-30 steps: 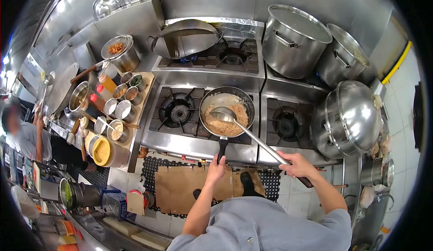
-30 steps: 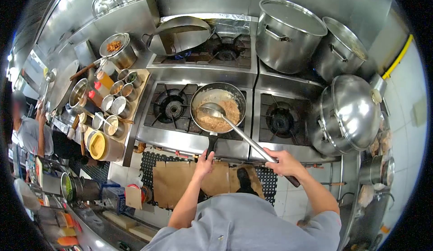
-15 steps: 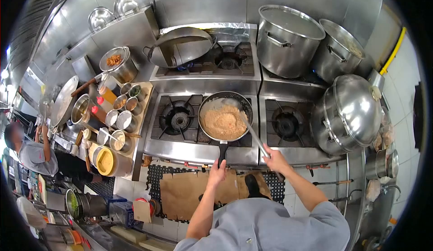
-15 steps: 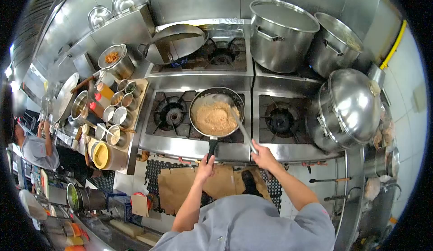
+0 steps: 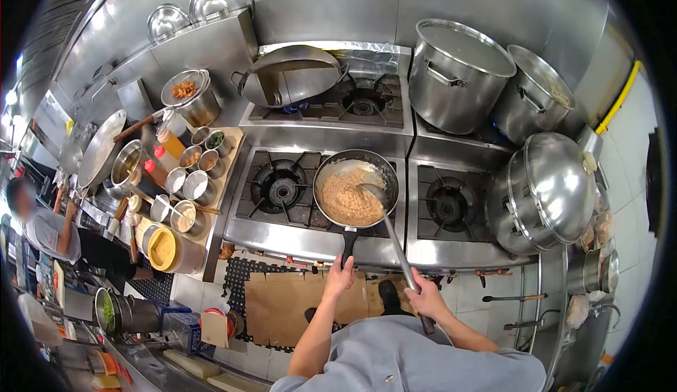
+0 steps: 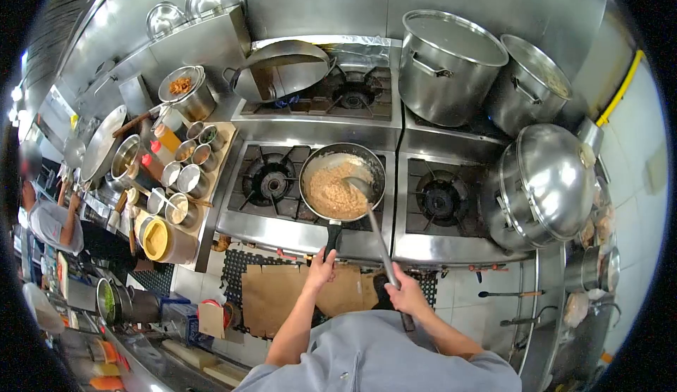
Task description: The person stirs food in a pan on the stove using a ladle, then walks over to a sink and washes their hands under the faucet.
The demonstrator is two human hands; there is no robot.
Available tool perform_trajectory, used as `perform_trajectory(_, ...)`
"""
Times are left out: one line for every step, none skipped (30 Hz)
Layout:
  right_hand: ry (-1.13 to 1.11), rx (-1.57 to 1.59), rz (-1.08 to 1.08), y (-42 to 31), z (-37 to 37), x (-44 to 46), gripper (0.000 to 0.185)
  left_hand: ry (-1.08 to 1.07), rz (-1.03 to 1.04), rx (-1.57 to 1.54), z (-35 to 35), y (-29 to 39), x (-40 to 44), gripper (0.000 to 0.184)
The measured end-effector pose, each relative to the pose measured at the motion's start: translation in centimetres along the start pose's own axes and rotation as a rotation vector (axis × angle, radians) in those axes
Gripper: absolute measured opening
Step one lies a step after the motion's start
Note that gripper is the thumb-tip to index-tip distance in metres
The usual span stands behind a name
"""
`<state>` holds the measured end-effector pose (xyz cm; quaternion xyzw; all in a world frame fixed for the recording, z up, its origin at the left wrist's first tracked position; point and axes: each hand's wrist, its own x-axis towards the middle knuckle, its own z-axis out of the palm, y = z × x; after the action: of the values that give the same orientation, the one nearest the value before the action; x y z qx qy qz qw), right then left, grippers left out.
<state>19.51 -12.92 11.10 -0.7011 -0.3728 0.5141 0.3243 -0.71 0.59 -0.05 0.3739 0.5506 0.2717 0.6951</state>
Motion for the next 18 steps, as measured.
perform_trajectory(-0.034, 0.104, 0.02, -1.7, -0.2, -0.9, 0.063, 0.0, -0.012, -0.001, 0.1, -0.2, 0.0, 0.054)
perform_trajectory(-0.068, 0.214, 0.044, -2.4, -0.2, -1.3, 0.063, -0.009, 0.013, 0.004, 0.1, -0.1, 0.1, 0.056)
perform_trajectory(-0.072, 0.185, 0.036, -2.6, -1.1, -1.1, 0.062, -0.017, 0.04, 0.013, -0.2, -0.2, 0.1, 0.058)
perform_trajectory(-0.126, 0.223, 0.046, -3.9, -2.2, -1.4, 0.06, -0.017, 0.035, 0.016, -0.4, -0.3, -0.1, 0.058)
perform_trajectory(-0.131, 0.225, 0.022, -4.1, -3.2, -1.0, 0.059, 0.003, 0.004, 0.028, -0.3, 0.0, -0.1, 0.055)
perform_trajectory(-0.139, 0.222, -0.003, -4.3, -4.2, -0.4, 0.057, 0.025, -0.026, 0.036, -0.2, 0.3, -0.1, 0.053)
perform_trajectory(-0.136, 0.217, -0.001, -4.7, -5.0, 0.7, 0.055, 0.014, -0.045, 0.037, -0.3, 0.8, -0.5, 0.054)
perform_trajectory(-0.115, 0.009, -0.068, -4.6, -5.7, 2.4, 0.056, 0.019, -0.039, 0.027, -0.1, 1.2, -0.8, 0.054)
perform_trajectory(-0.079, -0.093, -0.092, -4.8, -5.8, 4.2, 0.056, 0.024, -0.027, 0.049, 0.0, 1.5, -1.2, 0.054)
perform_trajectory(-0.041, -0.191, -0.119, -5.0, -5.8, 6.1, 0.057, 0.03, -0.014, 0.074, 0.0, 1.7, -1.3, 0.054)
perform_trajectory(-0.044, -0.195, -0.127, -4.8, -5.7, 8.3, 0.057, 0.035, -0.006, 0.07, -0.1, 1.6, -1.2, 0.054)
perform_trajectory(-0.031, -0.29, -0.182, -4.4, -5.6, 10.6, 0.058, 0.026, -0.009, 0.061, -0.2, 1.3, -1.0, 0.053)
perform_trajectory(-0.017, -0.386, -0.237, -4.6, -5.6, 11.7, 0.059, 0.017, -0.013, 0.051, -0.3, 1.1, -0.8, 0.052)
perform_trajectory(-0.019, -0.39, -0.245, -4.3, -5.4, 12.2, 0.059, 0.021, -0.006, 0.047, -0.4, 0.8, -0.6, 0.052)
perform_trajectory(-0.056, -0.408, -0.254, -4.4, -5.0, 12.4, 0.059, 0.003, 0.004, 0.035, -0.4, 0.8, -0.4, 0.052)
perform_trajectory(-0.095, -0.425, -0.255, -4.1, -4.6, 12.4, 0.06, -0.015, 0.007, 0.024, -0.5, 0.7, -0.4, 0.051)
perform_trajectory(-0.117, -0.493, -0.391, -2.9, -4.8, 12.6, 0.06, -0.01, 0.003, 0.02, -0.5, 0.4, -0.5, 0.051)
perform_trajectory(-0.122, -0.494, -0.39, -2.2, -5.4, 11.9, 0.06, -0.022, 0.019, 0.003, -0.5, 0.4, -0.5, 0.05)
